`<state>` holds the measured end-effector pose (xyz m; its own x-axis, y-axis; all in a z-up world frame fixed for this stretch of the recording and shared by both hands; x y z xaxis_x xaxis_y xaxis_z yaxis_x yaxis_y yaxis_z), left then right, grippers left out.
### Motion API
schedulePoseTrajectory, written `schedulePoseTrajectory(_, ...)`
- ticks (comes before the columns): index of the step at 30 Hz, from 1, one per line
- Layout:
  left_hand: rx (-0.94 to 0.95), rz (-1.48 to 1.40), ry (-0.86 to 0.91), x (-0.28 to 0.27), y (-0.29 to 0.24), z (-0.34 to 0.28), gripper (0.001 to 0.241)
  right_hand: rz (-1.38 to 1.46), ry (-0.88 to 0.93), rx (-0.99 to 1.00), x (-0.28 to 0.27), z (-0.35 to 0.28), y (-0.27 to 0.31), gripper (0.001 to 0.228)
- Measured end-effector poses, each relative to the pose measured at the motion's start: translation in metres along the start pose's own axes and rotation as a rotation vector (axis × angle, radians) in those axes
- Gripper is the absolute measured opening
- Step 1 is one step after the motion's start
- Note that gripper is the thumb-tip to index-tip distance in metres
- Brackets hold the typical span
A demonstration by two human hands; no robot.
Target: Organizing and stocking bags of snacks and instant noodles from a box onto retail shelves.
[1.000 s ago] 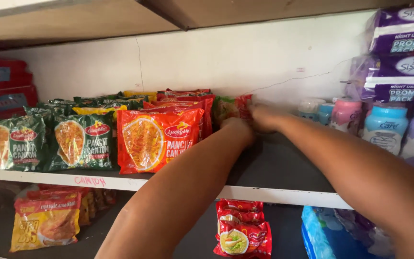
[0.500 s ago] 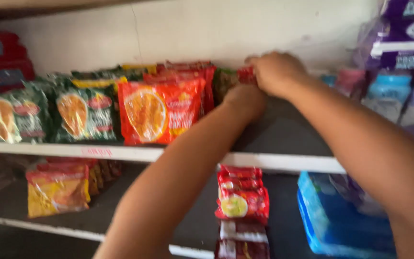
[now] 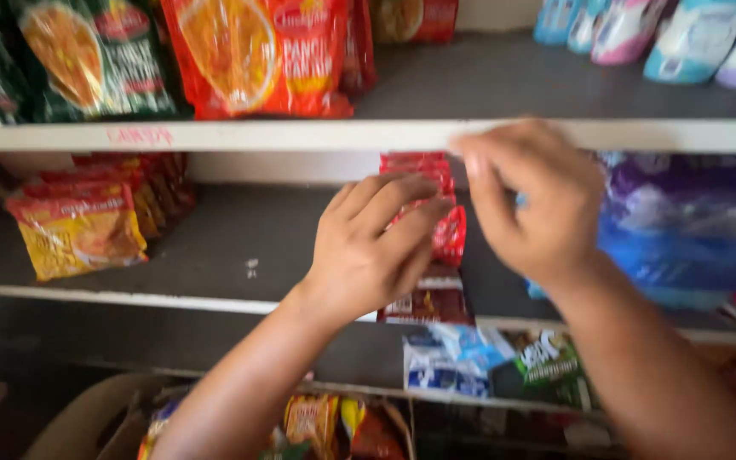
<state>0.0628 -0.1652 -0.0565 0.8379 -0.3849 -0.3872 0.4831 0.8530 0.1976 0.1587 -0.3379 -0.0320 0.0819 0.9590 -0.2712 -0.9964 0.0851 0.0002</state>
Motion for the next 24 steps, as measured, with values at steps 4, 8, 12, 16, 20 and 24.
schedulePoseTrajectory(4, -0.342, -0.063, 0.292, 0.023, 0.013, -0.085, 0.044, 0.023, 0.095, 0.172, 0.019, -0.083, -0.016, 0.029)
schedulePoseTrajectory(8, -0.491, -0.167, 0.479, 0.047, 0.014, -0.157, 0.072, -0.011, 0.185, 0.462, 0.046, -0.186, -0.046, 0.041)
schedulePoseTrajectory(12, -0.519, -0.105, 0.524, 0.068, -0.003, -0.182, 0.081, -0.13, 0.183, 0.56, 0.064, -0.241, -0.042, 0.047)
schedulePoseTrajectory(16, -0.587, -0.067, 0.421, 0.075, -0.009, -0.194, 0.056, -0.189, 0.227, 0.52, 0.06, -0.245, -0.027, 0.051)
schedulePoseTrajectory(20, -0.557, -0.197, 0.137, 0.064, -0.016, -0.184, 0.032, -0.081, 0.232, 0.705, 0.055, -0.255, -0.02, 0.049)
schedulePoseTrajectory(24, -0.715, -0.159, -0.022, 0.065, -0.017, -0.183, 0.013, 0.265, 0.08, 1.015, 0.06, -0.28, -0.019, 0.04)
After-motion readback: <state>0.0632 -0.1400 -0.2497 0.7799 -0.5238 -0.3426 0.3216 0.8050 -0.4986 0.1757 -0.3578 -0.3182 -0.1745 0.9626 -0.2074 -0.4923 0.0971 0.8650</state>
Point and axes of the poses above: each hand's wrist, its own z-axis towards the middle knuckle, its own x-axis out of the palm, y = z × x, the point moved 1 cm from there along z, towards the middle knuckle, and after that the axes turned 2 degrees about -y, right-handed, at the moved point
